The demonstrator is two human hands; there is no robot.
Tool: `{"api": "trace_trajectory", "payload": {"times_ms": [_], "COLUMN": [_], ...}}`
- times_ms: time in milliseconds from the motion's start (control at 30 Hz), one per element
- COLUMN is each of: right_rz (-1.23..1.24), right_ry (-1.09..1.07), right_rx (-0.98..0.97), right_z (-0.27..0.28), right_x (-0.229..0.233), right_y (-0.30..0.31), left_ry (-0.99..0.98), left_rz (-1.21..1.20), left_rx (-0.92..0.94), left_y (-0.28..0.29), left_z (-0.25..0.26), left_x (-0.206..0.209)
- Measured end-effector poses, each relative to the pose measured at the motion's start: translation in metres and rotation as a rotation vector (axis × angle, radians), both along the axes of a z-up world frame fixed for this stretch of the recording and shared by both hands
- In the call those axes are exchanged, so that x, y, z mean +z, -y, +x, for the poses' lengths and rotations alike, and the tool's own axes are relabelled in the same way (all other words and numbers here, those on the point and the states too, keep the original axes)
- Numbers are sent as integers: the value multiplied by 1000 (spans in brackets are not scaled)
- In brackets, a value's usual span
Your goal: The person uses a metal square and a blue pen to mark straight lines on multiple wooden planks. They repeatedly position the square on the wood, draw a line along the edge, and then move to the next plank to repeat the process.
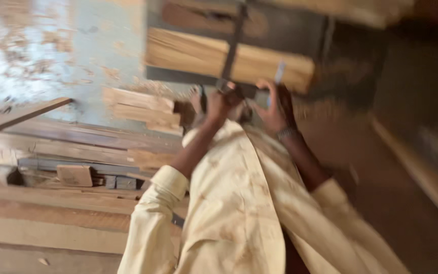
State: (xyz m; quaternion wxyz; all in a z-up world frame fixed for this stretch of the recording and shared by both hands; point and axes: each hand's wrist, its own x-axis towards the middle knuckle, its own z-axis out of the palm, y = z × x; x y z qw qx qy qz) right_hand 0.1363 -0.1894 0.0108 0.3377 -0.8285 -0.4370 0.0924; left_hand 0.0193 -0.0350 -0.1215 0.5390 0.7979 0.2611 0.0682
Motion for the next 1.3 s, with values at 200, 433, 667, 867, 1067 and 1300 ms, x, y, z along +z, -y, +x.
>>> {"api": "trace_trajectory", "payload": {"times_ms": [200, 433, 667, 867, 1067, 1300], "right_rz": [-20, -29, -18, 10, 39, 54], "right_ry": [128, 188, 247, 276, 269, 271], "right_rx": [64, 194, 244, 282, 257, 229], "right_z": [14, 16, 7, 17, 14, 10], "right_x": [-9, -21, -29, -17, -14, -12], "right_y": [-23, -62, -102, -108, -114, -114], "left_ry": [244, 306, 422, 366, 364, 327], "left_rz": [-1265, -1204, -1041, -1046, -1029, -1012], "left_rx": [741, 875, 975, 992, 981, 978], "left_y": [3, -26, -58, -65, -69, -71], "left_z": [37, 25, 4, 6, 3, 3], "left_x": [4, 28, 52, 64, 67, 70]}}
